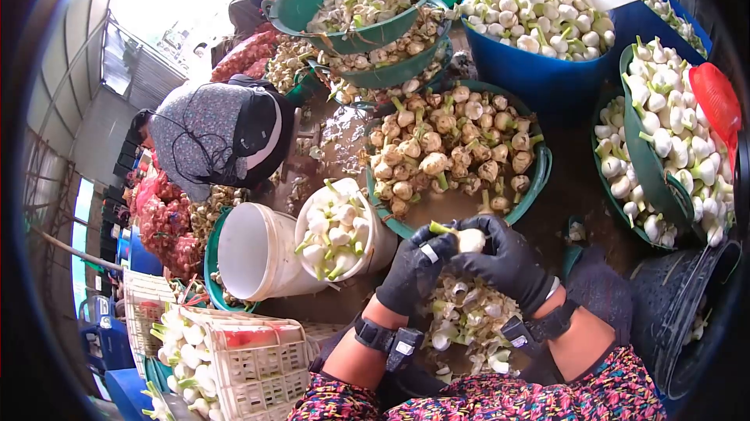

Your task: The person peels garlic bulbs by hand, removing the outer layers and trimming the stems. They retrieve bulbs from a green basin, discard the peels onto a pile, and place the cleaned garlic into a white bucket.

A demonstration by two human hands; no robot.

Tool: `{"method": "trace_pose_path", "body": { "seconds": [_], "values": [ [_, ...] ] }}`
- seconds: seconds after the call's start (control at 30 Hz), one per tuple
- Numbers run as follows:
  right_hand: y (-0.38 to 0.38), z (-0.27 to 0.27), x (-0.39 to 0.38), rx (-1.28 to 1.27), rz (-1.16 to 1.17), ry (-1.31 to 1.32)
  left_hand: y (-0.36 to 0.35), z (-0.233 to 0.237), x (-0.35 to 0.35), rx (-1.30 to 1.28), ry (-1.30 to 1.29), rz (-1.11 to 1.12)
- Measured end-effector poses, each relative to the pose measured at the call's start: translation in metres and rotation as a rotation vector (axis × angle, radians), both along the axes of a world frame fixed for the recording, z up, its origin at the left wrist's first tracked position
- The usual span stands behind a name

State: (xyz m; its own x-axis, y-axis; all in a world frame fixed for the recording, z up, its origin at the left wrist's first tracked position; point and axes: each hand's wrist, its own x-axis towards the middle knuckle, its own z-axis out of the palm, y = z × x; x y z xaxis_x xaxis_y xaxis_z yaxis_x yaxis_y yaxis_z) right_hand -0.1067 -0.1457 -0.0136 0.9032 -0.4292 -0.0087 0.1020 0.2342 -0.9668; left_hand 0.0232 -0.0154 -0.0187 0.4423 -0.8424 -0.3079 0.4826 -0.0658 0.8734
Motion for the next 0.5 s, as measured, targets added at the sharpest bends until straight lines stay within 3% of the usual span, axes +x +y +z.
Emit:
{"method": "trace_pose_path", "body": {
  "seconds": [0.03,0.07,0.13,0.17,0.2,0.27,0.33,0.4,0.43,0.47,0.5],
  "values": [
    [0.004,0.006,0.0,-0.303,-0.181,-0.077,-0.009,0.016,-0.007,-0.008,-0.02,0.046],
    [0.001,0.016,-0.006,-0.508,-0.23,0.014,-0.014,0.02,-0.007,0.0,0.099,0.105],
    [-0.005,0.015,-0.004,-0.593,-0.229,0.0,-0.015,0.021,-0.006,0.013,0.021,0.099],
    [-0.004,0.013,-0.002,-0.535,-0.26,-0.037,-0.014,0.022,-0.01,0.012,-0.346,0.052],
    [-0.006,0.008,-0.001,-0.619,-0.294,-0.098,-0.015,0.015,-0.006,-0.045,-0.127,0.088],
    [-0.006,-0.001,0.0,-0.657,-0.307,-0.094,-0.018,0.02,-0.008,0.031,-0.134,0.107],
    [-0.006,-0.003,-0.001,-0.498,-0.274,-0.048,-0.023,0.028,-0.012,0.071,-0.058,0.137],
    [-0.005,-0.001,-0.002,-0.545,-0.283,-0.042,-0.02,0.013,-0.005,0.117,-0.148,0.101],
    [-0.003,-0.003,-0.001,-0.207,-0.225,-0.047,-0.016,0.003,-0.001,0.124,-0.145,0.094],
    [-0.002,-0.006,-0.001,0.127,-0.163,-0.055,-0.013,-0.007,0.003,0.117,-0.347,0.054],
    [-0.003,-0.009,0.0,0.284,-0.132,-0.081,-0.016,-0.005,0.003,0.103,-0.551,0.014]
  ]
}}
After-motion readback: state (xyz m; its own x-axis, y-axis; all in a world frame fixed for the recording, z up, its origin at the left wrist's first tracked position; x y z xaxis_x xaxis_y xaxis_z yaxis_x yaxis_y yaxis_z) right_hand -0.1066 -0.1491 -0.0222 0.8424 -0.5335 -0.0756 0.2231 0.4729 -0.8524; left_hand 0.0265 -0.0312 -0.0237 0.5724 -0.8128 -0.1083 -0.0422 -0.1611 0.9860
